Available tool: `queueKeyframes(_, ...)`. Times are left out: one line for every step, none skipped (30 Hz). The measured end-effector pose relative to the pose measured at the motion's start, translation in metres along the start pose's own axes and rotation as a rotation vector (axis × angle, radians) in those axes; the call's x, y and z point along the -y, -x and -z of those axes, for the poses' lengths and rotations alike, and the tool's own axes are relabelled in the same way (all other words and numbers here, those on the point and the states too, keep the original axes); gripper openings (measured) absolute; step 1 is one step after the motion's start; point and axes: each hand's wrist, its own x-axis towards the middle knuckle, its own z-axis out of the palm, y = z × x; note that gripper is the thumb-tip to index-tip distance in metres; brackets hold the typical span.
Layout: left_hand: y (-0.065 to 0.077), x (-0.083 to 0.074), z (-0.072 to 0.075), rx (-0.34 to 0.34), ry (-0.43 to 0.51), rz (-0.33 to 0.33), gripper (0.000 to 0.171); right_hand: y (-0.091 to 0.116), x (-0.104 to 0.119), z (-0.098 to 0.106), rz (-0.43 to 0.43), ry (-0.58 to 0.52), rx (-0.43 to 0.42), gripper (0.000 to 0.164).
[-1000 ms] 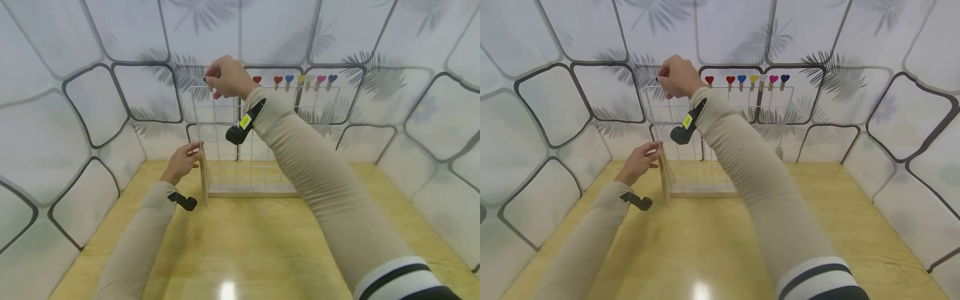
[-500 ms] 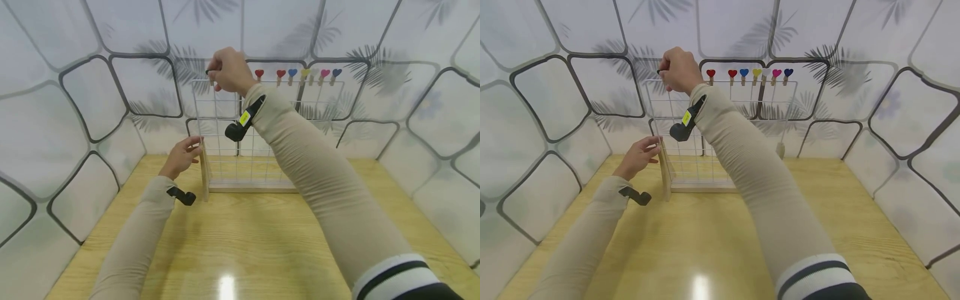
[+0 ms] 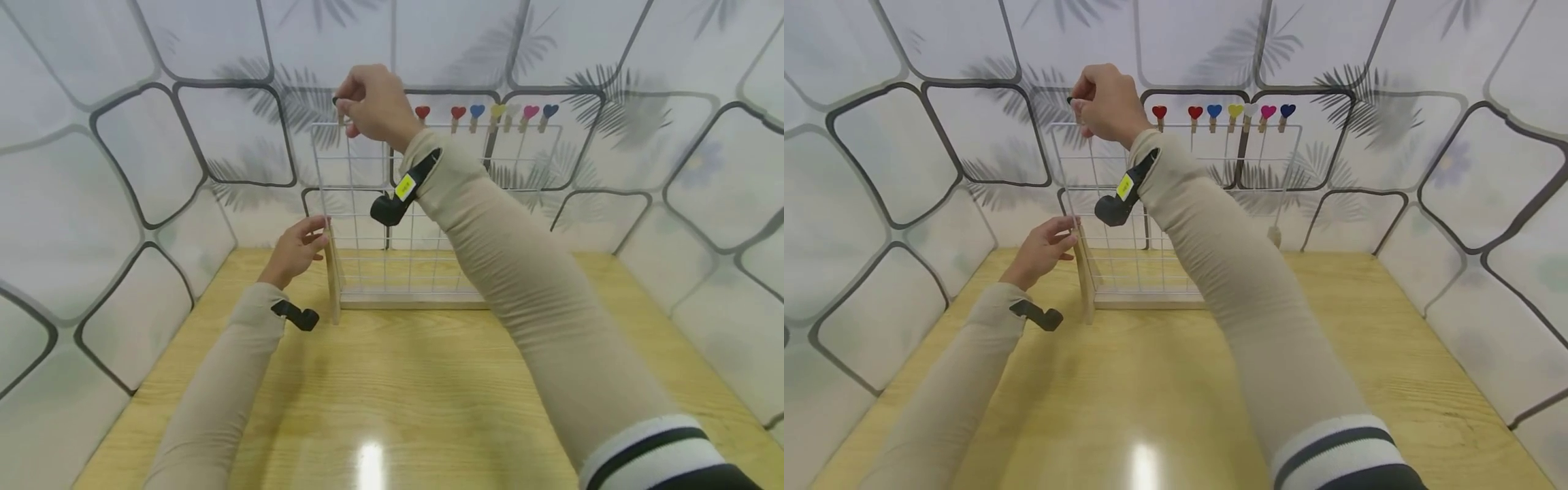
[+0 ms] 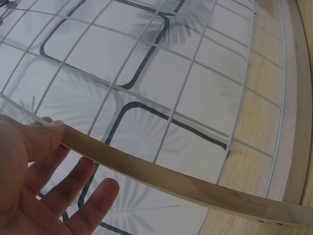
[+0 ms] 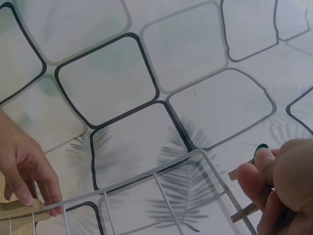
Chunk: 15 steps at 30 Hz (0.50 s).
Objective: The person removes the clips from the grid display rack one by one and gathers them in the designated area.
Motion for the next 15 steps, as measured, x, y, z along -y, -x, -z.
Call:
queueKeyframes(0.0, -0.001, 0.0, 0.007, 0.007, 0.003, 0.046, 0.002, -0.001, 0.002, 0.004, -0.009, 0.001, 0.02)
queueKeyframes(0.0, -0.001, 0.0, 0.014, 0.011, 0.006, 0.048, 0.004, -0.003, 0.004, 0.005, -0.017, 0.005, 0.021)
queueKeyframes(0.0, -0.002, 0.0, 0.019, 0.014, 0.013, 0.049, 0.007, -0.004, 0.006, 0.007, -0.023, 0.009, 0.021)
queueKeyframes(0.0, -0.002, 0.0, 0.024, 0.018, 0.019, 0.049, 0.01, -0.006, 0.008, 0.014, -0.023, 0.014, 0.022)
queueKeyframes(0.0, -0.002, 0.0, 0.03, 0.024, 0.023, 0.05, 0.013, -0.008, 0.01, 0.024, -0.022, 0.017, 0.022)
queueKeyframes(0.0, -0.003, 0.001, 0.035, 0.03, 0.027, 0.05, 0.016, -0.01, 0.013, 0.04, -0.012, 0.02, 0.023)
queueKeyframes(0.0, -0.003, 0.001, 0.042, 0.035, 0.029, 0.05, 0.02, -0.012, 0.015, 0.057, -0.01, 0.024, 0.023)
queueKeyframes(0.0, -0.003, 0.002, 0.048, 0.039, 0.029, 0.05, 0.023, -0.014, 0.017, 0.074, -0.008, 0.029, 0.024)
queueKeyframes(-0.001, -0.003, 0.003, 0.053, 0.039, 0.032, 0.049, 0.026, -0.017, 0.02, 0.097, -0.003, 0.032, 0.024)
queueKeyframes(-0.001, -0.004, 0.004, 0.058, 0.04, 0.029, 0.049, 0.029, -0.02, 0.022, 0.119, -0.001, 0.034, 0.024)
queueKeyframes(-0.001, -0.004, 0.005, 0.064, 0.037, 0.027, 0.05, 0.032, -0.023, 0.025, 0.136, 0.001, 0.037, 0.024)
queueKeyframes(-0.002, -0.004, 0.006, 0.067, 0.031, 0.027, 0.05, 0.036, -0.027, 0.027, 0.152, 0.005, 0.038, 0.024)
queueKeyframes(-0.002, -0.004, 0.007, 0.071, 0.025, 0.027, 0.051, 0.039, -0.031, 0.029, 0.163, -0.006, 0.043, 0.024)
queueKeyframes(-0.002, -0.004, 0.007, 0.073, 0.018, 0.029, 0.052, 0.043, -0.036, 0.031, 0.176, -0.004, 0.048, 0.024)
queueKeyframes(-0.002, -0.004, 0.007, 0.074, 0.008, 0.032, 0.052, 0.047, -0.041, 0.032, 0.188, -0.001, 0.051, 0.024)
